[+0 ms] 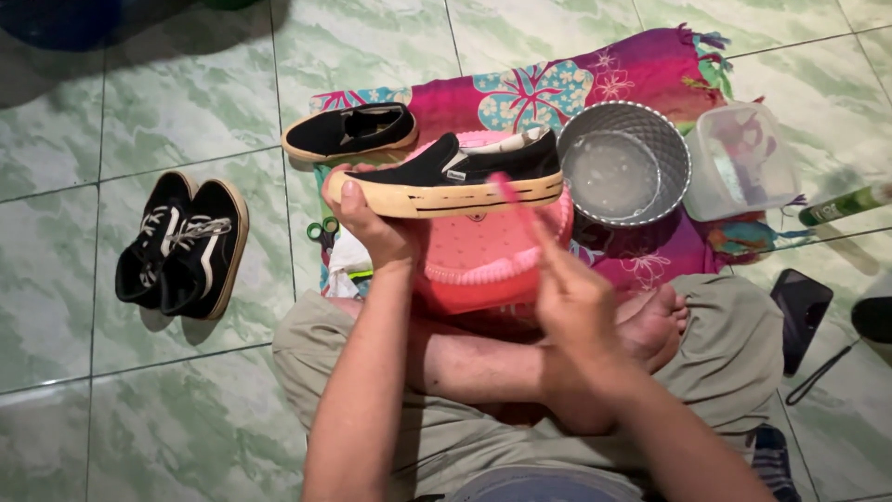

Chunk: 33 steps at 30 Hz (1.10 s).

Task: The person scrubs the rubber sole and side of a black slip-on shoe using a pink toothbrush and water from a metal bowl. They repeatedly dip the brush into the water and scrub the shoe's surface while holding it over a pink plastic stool.

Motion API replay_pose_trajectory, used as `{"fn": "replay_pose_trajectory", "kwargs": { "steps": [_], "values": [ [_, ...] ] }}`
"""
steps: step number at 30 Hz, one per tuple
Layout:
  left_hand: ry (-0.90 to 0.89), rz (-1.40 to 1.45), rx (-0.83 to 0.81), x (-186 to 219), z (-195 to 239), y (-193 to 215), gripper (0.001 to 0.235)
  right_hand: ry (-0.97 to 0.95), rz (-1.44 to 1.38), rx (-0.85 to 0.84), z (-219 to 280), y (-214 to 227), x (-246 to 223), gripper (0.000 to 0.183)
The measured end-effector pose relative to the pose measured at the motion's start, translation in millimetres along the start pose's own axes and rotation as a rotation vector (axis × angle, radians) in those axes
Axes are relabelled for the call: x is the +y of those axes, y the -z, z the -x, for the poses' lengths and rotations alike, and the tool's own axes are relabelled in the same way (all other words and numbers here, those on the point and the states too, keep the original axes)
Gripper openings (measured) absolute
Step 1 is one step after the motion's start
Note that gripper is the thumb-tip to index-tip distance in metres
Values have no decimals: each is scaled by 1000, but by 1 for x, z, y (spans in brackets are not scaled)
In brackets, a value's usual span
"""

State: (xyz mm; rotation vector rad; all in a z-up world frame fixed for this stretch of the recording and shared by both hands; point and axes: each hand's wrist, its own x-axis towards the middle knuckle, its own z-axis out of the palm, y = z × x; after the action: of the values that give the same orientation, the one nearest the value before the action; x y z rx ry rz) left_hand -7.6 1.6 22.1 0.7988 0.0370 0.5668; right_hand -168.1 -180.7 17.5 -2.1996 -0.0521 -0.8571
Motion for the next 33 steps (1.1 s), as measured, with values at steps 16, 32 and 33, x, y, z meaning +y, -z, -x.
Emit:
{"fn": "replay_pose_trajectory", "kwargs": {
  "steps": [16,32,33],
  "values": [
    [-52,-142,-5,-25,-15,31,42,133,28,-34,-22,-41,-49,44],
    [-104,-269,43,-7,-5,12,45,182,153,-26,-14,-45,-62,48],
    [-97,-239,43,-8,-5,11,46,181,183,-25,-13,-43,-62,48]
  ]
}}
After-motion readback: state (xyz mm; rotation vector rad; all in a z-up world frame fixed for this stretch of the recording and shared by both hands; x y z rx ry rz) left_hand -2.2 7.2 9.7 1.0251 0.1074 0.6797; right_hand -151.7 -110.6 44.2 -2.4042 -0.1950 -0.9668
